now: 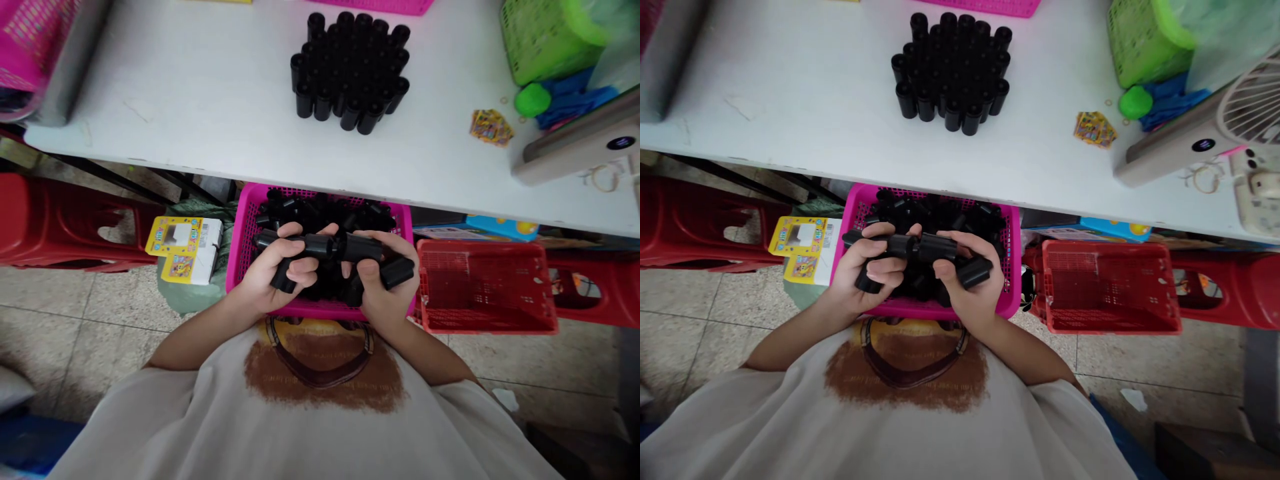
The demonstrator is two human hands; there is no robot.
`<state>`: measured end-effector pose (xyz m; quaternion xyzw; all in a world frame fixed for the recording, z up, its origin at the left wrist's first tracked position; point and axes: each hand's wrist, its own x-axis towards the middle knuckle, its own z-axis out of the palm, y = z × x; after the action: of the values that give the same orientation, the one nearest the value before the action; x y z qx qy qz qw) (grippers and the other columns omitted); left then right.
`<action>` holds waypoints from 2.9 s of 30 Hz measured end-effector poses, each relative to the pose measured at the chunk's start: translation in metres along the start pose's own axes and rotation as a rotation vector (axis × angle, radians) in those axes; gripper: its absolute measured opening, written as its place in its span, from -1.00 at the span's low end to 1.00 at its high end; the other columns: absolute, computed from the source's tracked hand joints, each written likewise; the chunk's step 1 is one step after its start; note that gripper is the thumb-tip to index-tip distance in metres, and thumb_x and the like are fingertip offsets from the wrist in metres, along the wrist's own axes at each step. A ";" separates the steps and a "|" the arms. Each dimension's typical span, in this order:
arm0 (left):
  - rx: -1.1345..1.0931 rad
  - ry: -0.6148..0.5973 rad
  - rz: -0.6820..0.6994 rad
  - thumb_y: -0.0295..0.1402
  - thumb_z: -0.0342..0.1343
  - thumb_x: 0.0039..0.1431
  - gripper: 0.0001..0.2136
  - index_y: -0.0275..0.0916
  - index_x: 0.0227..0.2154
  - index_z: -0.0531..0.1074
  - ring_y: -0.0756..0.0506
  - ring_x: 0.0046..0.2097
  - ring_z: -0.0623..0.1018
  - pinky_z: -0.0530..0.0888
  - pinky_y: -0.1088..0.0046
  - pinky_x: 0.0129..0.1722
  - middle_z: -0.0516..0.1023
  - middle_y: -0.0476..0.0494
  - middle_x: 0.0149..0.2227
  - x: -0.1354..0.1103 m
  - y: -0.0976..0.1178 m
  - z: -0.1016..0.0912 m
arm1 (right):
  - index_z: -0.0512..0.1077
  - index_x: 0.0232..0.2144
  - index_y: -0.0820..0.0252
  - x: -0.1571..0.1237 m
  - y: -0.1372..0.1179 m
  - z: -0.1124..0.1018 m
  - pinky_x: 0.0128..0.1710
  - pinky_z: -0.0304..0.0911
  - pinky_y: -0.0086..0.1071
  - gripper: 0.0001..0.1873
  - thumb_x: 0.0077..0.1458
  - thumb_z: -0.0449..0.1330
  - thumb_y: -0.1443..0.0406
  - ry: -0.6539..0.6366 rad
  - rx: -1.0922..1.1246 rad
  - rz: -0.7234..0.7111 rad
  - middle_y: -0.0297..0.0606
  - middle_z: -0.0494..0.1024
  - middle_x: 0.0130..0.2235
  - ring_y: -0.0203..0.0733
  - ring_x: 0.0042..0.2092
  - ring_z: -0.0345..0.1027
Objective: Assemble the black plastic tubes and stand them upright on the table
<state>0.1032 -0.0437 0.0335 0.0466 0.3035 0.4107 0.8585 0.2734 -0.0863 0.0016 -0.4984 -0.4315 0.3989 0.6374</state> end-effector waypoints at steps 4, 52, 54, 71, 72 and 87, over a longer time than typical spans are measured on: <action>-0.001 -0.002 0.003 -0.55 0.39 -0.12 -0.57 -0.23 -0.48 0.14 0.24 -0.59 0.18 0.11 0.76 -0.67 0.69 -0.01 -0.11 -0.001 0.001 -0.001 | 0.52 -0.08 -0.09 0.001 -0.002 0.000 0.04 0.54 0.00 -0.66 0.17 0.47 0.04 -0.020 -0.036 -0.001 -0.24 0.65 -0.08 -0.03 -0.11 0.61; 0.883 0.160 0.800 0.16 0.19 0.26 -0.59 -0.07 -0.26 0.31 0.02 -0.43 0.41 0.38 0.44 -0.45 0.48 -0.01 -0.27 0.073 0.134 0.018 | 0.35 -0.03 0.00 0.027 0.014 -0.031 -0.78 0.12 -0.50 -0.59 0.18 0.39 0.06 -0.188 0.202 0.490 -0.45 0.57 -0.34 -0.31 -0.66 0.35; 0.707 0.091 0.562 0.38 -0.03 0.23 -0.42 -0.10 -0.29 0.32 0.00 -0.44 0.42 0.36 0.45 -0.49 0.46 -0.04 -0.32 0.056 0.117 0.017 | 0.29 -0.12 -0.01 0.032 0.013 -0.031 -0.79 0.10 -0.52 -0.61 0.16 0.38 0.06 -0.144 0.255 0.500 -0.47 0.57 -0.34 -0.32 -0.67 0.33; 0.534 -0.232 0.204 0.23 0.19 0.09 -0.50 -0.08 -0.17 0.34 -0.13 -0.31 0.54 0.50 0.44 -0.59 0.45 -0.10 -0.29 0.012 0.021 0.004 | 0.31 -0.22 0.02 0.034 -0.007 -0.006 -0.79 0.16 -0.48 -0.61 0.23 0.37 -0.03 -0.096 0.325 0.286 -0.45 0.57 -0.34 -0.33 -0.65 0.35; 0.488 -0.264 0.223 0.20 0.24 0.08 -0.51 -0.06 -0.17 0.32 -0.13 -0.30 0.55 0.46 0.48 -0.63 0.45 -0.08 -0.27 0.009 0.017 0.003 | 0.33 -0.20 0.01 0.031 -0.010 -0.004 -0.77 0.17 -0.48 -0.63 0.26 0.36 -0.03 -0.179 0.291 0.252 -0.46 0.58 -0.38 -0.32 -0.65 0.35; 0.488 -0.207 0.434 0.27 0.19 0.11 -0.46 -0.06 -0.15 0.24 -0.18 -0.17 0.57 0.42 0.51 -0.63 0.40 -0.10 -0.11 0.016 -0.002 -0.006 | 0.54 0.15 -0.02 0.015 -0.014 0.002 -0.09 0.59 -0.26 -0.63 0.45 0.18 0.01 -0.555 -0.279 -0.025 -0.20 0.65 0.05 -0.11 -0.06 0.62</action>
<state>0.1085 -0.0342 0.0210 0.3557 0.2874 0.4923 0.7407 0.2769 -0.0738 0.0178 -0.4478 -0.6457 0.4489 0.4255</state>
